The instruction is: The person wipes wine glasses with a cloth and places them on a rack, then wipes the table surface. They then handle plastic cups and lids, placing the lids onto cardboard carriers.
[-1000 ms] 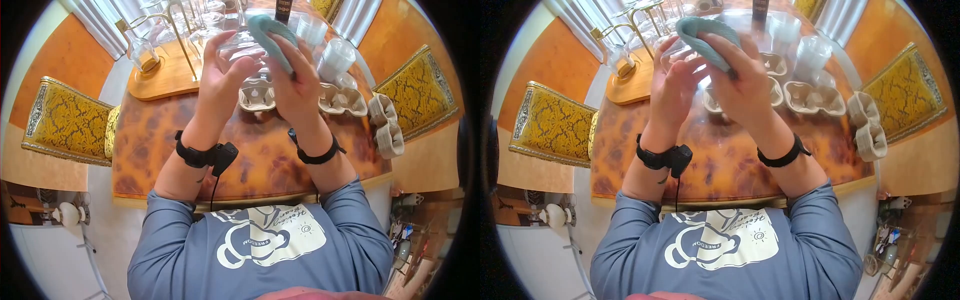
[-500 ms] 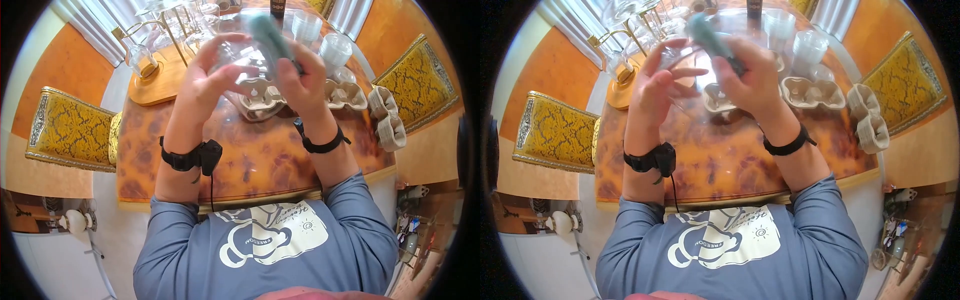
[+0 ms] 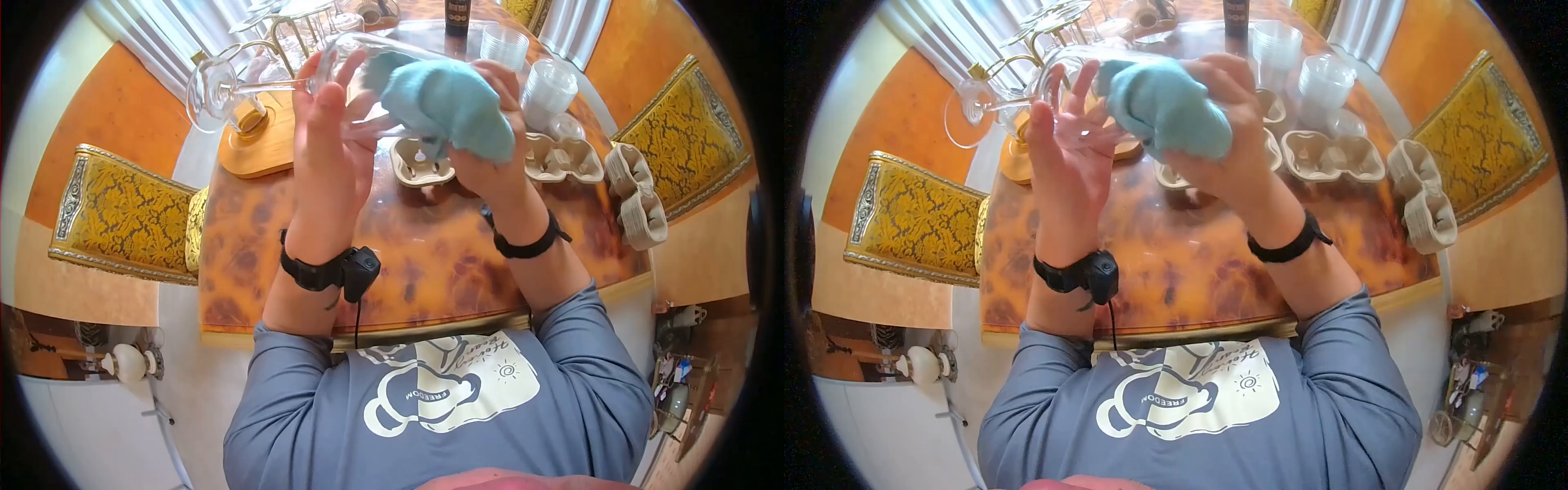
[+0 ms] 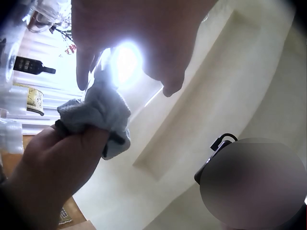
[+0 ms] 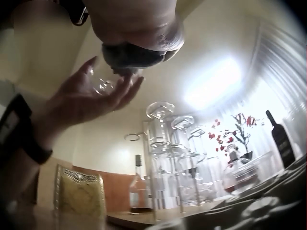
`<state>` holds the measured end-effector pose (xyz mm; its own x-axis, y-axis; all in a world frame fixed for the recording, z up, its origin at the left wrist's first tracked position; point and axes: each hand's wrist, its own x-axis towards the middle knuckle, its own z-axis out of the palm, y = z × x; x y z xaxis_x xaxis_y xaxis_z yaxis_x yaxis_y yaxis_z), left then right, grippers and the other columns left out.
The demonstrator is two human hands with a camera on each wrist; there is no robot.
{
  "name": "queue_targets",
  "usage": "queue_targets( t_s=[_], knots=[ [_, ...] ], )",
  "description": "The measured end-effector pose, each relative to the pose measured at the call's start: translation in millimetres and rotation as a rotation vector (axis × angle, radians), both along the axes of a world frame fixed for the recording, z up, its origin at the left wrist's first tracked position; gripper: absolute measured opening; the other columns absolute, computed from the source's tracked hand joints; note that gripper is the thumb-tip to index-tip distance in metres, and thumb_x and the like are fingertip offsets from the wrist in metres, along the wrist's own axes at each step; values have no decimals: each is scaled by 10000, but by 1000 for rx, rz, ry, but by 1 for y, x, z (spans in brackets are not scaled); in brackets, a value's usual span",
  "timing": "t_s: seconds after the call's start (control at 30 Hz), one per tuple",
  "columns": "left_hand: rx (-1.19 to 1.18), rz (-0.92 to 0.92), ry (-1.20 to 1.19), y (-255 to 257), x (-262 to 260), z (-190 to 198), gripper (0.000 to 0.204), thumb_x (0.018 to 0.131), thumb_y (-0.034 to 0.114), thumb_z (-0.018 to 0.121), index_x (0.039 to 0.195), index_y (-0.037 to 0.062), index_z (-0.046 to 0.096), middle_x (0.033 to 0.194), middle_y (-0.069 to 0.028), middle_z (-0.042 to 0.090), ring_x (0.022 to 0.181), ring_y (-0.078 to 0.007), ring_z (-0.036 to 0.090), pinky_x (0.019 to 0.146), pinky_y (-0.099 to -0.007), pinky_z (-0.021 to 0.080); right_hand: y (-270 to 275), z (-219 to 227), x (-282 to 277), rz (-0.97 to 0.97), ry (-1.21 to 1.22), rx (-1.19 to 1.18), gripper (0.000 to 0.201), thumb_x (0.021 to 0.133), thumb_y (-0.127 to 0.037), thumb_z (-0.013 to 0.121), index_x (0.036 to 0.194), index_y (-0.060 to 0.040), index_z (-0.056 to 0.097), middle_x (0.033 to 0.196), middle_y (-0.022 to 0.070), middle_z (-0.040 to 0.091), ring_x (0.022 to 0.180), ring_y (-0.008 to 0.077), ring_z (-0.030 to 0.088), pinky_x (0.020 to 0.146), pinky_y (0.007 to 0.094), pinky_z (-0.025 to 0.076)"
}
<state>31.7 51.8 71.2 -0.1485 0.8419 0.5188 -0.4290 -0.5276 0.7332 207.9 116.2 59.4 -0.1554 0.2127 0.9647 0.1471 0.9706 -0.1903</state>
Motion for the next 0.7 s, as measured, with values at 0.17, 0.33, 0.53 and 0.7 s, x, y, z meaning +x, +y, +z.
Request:
queue_targets(
  t_s=[0.17,0.33,0.53,0.7],
  knots=[
    [-85,22,3,4,-5,3,714,945,554,561,1423,91,304,1471,-221,360,1192,-364,565,934,-482,549,-14,-20,-17,77,178,-355,356,706,-28,729,1053,21,667,1052,141,681,948,226,677,809,346,547],
    [-134,-24,-166,3,-6,6,632,944,514,570,1348,69,376,1384,-197,453,1177,-305,583,928,-463,550,-13,-4,-2,270,226,-463,262,734,-84,721,988,-27,692,900,109,707,983,244,674,841,368,536],
    [-57,82,67,8,-2,-4,610,952,423,597,1376,37,388,1268,-132,559,1162,-256,586,984,-444,506,-19,4,-11,-188,-415,-8,243,703,-196,744,926,-101,722,967,85,660,990,334,604,828,416,488],
    [284,244,378,10,-21,-14,1007,711,617,819,1411,49,371,1364,-179,516,1208,-278,567,1032,-419,477,-23,-22,-22,17,-432,-195,363,749,-193,771,1089,-98,684,940,97,673,797,286,652,730,403,539]
  ],
)
